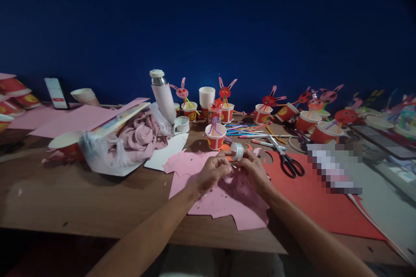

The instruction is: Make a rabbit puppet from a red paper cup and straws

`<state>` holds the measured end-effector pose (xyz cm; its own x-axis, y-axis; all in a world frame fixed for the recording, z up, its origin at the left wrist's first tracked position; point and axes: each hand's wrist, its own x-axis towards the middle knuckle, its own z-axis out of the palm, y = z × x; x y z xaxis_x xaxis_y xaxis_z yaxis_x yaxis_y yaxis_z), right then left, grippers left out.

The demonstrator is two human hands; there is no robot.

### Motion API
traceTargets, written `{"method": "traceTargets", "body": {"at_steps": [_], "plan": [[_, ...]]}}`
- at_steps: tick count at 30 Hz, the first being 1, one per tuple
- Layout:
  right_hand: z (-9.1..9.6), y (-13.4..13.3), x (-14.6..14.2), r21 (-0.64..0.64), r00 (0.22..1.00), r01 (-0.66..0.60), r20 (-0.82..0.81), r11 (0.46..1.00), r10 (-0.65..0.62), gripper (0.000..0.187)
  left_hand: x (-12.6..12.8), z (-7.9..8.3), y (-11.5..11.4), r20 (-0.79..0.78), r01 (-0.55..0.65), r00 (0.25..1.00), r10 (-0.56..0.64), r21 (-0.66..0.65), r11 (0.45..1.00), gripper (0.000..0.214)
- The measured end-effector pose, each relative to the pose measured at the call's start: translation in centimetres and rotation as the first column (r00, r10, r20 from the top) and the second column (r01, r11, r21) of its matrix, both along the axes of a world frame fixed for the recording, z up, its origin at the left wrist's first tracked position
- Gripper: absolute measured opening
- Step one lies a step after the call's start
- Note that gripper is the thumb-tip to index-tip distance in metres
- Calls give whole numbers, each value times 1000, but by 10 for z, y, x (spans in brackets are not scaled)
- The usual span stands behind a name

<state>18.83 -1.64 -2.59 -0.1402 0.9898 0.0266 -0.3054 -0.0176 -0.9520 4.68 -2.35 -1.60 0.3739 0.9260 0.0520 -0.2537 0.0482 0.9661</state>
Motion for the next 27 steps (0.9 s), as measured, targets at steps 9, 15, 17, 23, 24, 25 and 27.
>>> {"method": "traceTargets", "body": {"at_steps": [9, 15, 17, 23, 24, 25, 27], "plan": [[-2, 1, -2, 21, 1000, 26, 11, 999, -26, 25, 1, 1, 1, 18, -4, 1000, 5, -59, 998, 14], [-2, 2, 2, 103, 991, 19, 132, 995, -33, 12, 2, 3, 2, 148, -14, 989, 31, -115, 993, 13], [-3, 2, 5, 237, 953, 86, 262, 968, -149, 12, 2, 5, 3, 201, -11, 979, 35, -119, 993, 14], [-3, 0, 11, 822, 587, -52, 484, 567, -649, 11, 2, 8, 3, 300, 16, 954, 27, -140, 990, 15], [-2, 0, 11, 849, 539, -103, 485, 518, -688, 11, 2, 7, 3, 302, 24, 953, 20, -141, 990, 16], [-1, 1, 12, 864, 496, -138, 483, 484, -721, 11, 2, 7, 3, 300, 32, 954, 12, -141, 989, 16], [-1, 2, 13, 874, 431, -179, 483, 452, -762, 11, 2, 5, 3, 279, 34, 960, 5, -133, 990, 16]]}}
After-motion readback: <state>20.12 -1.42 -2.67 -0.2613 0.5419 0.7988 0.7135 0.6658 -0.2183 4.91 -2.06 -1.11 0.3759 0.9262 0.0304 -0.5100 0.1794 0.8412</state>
